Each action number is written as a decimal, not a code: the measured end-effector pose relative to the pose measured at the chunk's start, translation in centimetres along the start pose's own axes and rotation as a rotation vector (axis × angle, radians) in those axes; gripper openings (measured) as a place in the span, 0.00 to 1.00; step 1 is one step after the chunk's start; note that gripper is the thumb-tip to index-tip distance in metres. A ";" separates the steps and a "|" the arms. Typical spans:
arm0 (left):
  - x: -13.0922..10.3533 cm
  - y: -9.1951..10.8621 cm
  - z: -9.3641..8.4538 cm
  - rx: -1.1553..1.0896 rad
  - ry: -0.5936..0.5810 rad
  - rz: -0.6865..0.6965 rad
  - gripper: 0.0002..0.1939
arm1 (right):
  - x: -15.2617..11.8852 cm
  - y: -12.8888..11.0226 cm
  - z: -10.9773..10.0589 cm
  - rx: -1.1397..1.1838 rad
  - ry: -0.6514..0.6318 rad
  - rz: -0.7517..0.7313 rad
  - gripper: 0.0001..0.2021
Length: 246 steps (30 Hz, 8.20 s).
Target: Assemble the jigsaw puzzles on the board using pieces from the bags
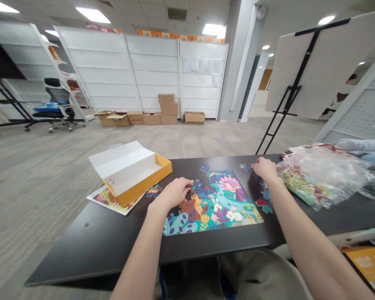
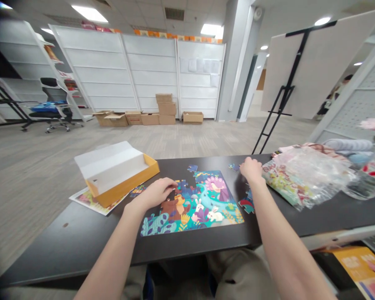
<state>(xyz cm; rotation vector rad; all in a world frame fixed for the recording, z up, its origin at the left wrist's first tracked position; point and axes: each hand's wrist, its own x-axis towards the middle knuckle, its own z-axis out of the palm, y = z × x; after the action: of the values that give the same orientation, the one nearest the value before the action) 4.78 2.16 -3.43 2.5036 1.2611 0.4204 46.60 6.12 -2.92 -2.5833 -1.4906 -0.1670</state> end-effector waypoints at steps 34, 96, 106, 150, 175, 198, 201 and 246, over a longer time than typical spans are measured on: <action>-1.6 0.3 -2.6 -0.717 0.148 -0.055 0.16 | -16.8 -17.3 -4.6 1.007 -0.539 -0.718 0.07; -3.5 1.5 -2.3 -0.836 0.241 -0.140 0.27 | -17.5 -16.8 -3.3 1.116 -0.496 -0.728 0.08; -3.1 2.9 -2.1 -0.933 0.225 -0.112 0.13 | -17.8 -16.9 -2.8 1.294 -0.499 -0.620 0.14; -2.9 0.5 -0.1 -0.498 0.189 -0.300 0.14 | -16.7 -15.0 -2.4 0.675 -0.307 -0.750 0.05; -3.0 1.3 -0.9 -0.092 0.142 -0.245 0.07 | -17.8 -14.6 -2.8 0.495 -0.280 -0.805 0.06; -6.4 -1.6 -4.4 0.241 0.090 -0.739 0.17 | -17.8 -14.5 -2.7 0.486 -0.282 -0.839 0.06; -6.4 -1.7 -4.4 0.210 0.096 -0.726 0.17 | -17.6 -14.3 -2.8 0.511 -0.302 -0.840 0.06; -3.8 3.5 -3.8 -0.782 0.194 -0.212 0.15 | -18.3 -15.4 -6.4 0.992 -0.414 -0.875 0.08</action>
<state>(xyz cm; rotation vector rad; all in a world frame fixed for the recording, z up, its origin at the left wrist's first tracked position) 3.66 -2.34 0.96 1.6880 1.1173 0.9109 23.97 -3.06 1.42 -1.1420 -2.0098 0.8290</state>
